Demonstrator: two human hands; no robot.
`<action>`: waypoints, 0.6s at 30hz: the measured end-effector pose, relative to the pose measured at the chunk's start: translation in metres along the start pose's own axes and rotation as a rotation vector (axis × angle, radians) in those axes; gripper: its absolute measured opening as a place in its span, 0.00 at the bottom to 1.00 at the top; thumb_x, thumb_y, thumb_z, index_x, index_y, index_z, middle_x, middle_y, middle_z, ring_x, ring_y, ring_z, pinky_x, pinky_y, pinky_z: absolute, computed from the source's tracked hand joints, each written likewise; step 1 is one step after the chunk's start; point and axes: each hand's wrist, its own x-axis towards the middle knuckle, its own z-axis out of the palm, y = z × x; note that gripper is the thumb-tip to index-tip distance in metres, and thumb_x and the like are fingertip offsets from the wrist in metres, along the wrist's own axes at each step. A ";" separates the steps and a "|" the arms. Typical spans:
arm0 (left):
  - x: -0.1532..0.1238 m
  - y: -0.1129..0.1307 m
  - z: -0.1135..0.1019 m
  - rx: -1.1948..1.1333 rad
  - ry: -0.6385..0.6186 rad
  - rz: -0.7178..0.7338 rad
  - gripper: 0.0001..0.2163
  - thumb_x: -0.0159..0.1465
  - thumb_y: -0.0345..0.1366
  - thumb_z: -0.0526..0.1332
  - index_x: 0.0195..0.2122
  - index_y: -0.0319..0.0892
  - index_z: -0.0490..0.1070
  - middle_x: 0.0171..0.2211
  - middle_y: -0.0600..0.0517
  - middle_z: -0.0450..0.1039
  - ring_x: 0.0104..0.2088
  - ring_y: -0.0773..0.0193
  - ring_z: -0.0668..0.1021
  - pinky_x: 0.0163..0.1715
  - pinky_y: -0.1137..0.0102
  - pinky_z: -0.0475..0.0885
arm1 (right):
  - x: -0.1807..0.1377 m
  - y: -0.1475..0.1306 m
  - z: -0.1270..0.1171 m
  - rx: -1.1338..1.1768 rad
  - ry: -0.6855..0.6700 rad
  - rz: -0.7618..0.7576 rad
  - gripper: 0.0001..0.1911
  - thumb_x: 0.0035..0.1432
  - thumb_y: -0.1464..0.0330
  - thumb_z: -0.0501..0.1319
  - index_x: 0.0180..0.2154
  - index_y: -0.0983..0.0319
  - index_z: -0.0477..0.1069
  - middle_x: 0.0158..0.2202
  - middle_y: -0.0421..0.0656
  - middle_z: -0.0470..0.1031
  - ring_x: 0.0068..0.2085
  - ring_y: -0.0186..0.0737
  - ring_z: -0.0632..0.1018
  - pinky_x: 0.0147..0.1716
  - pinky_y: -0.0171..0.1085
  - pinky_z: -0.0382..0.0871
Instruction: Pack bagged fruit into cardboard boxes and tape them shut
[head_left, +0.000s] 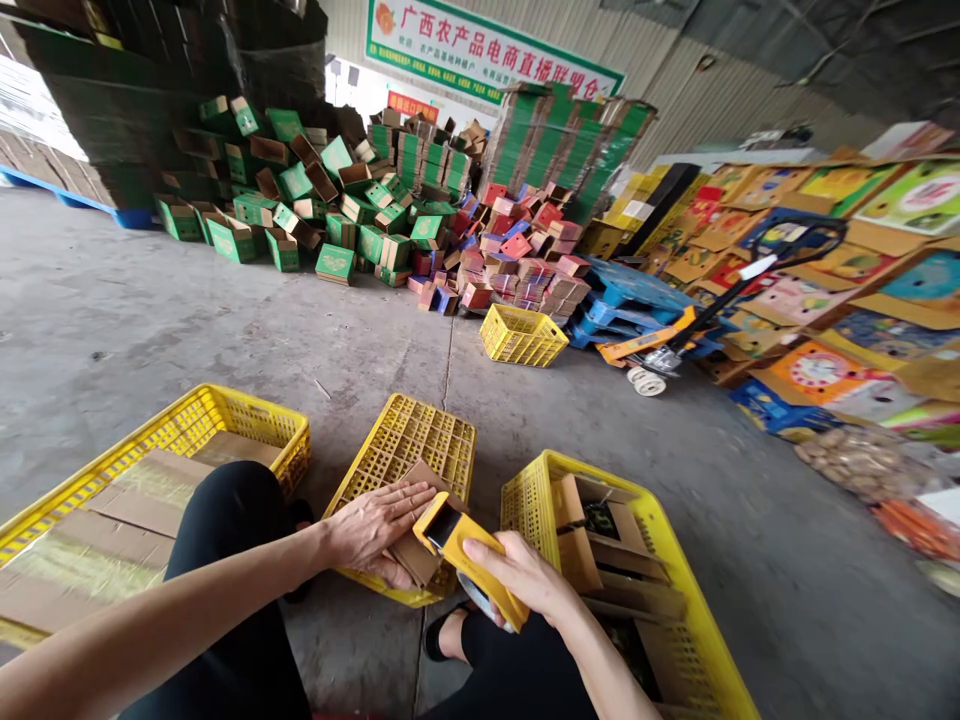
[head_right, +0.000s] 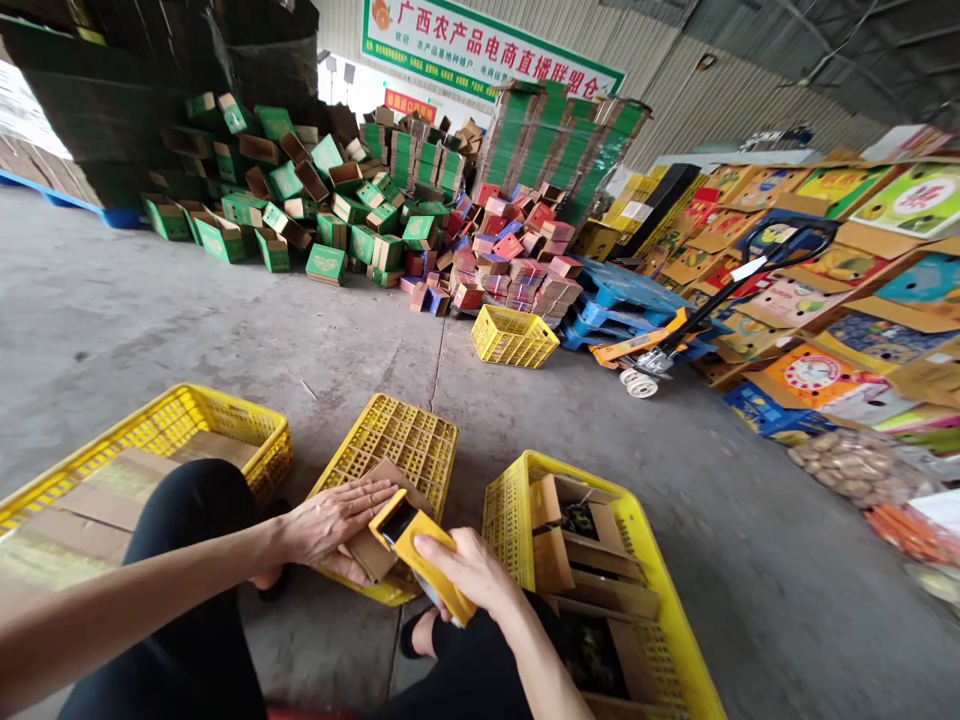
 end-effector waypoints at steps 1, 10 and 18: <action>0.000 0.000 0.001 0.003 0.003 0.000 0.55 0.66 0.65 0.63 0.80 0.41 0.35 0.77 0.36 0.50 0.75 0.41 0.59 0.76 0.53 0.52 | -0.001 -0.001 0.000 -0.007 0.008 0.005 0.26 0.65 0.44 0.62 0.36 0.60 0.68 0.19 0.38 0.76 0.20 0.38 0.79 0.19 0.29 0.67; -0.002 0.005 0.004 0.019 0.009 -0.060 0.57 0.64 0.67 0.64 0.80 0.41 0.32 0.77 0.36 0.50 0.76 0.40 0.57 0.75 0.52 0.54 | 0.007 0.001 0.004 0.067 0.026 0.071 0.27 0.65 0.43 0.64 0.39 0.60 0.67 0.21 0.41 0.79 0.22 0.41 0.82 0.22 0.32 0.73; 0.003 0.007 0.003 0.013 -0.022 -0.060 0.59 0.63 0.67 0.64 0.80 0.37 0.33 0.77 0.33 0.48 0.76 0.39 0.55 0.75 0.51 0.52 | 0.010 -0.008 0.001 0.006 0.023 0.087 0.28 0.63 0.43 0.66 0.40 0.62 0.68 0.25 0.45 0.82 0.26 0.42 0.84 0.23 0.32 0.72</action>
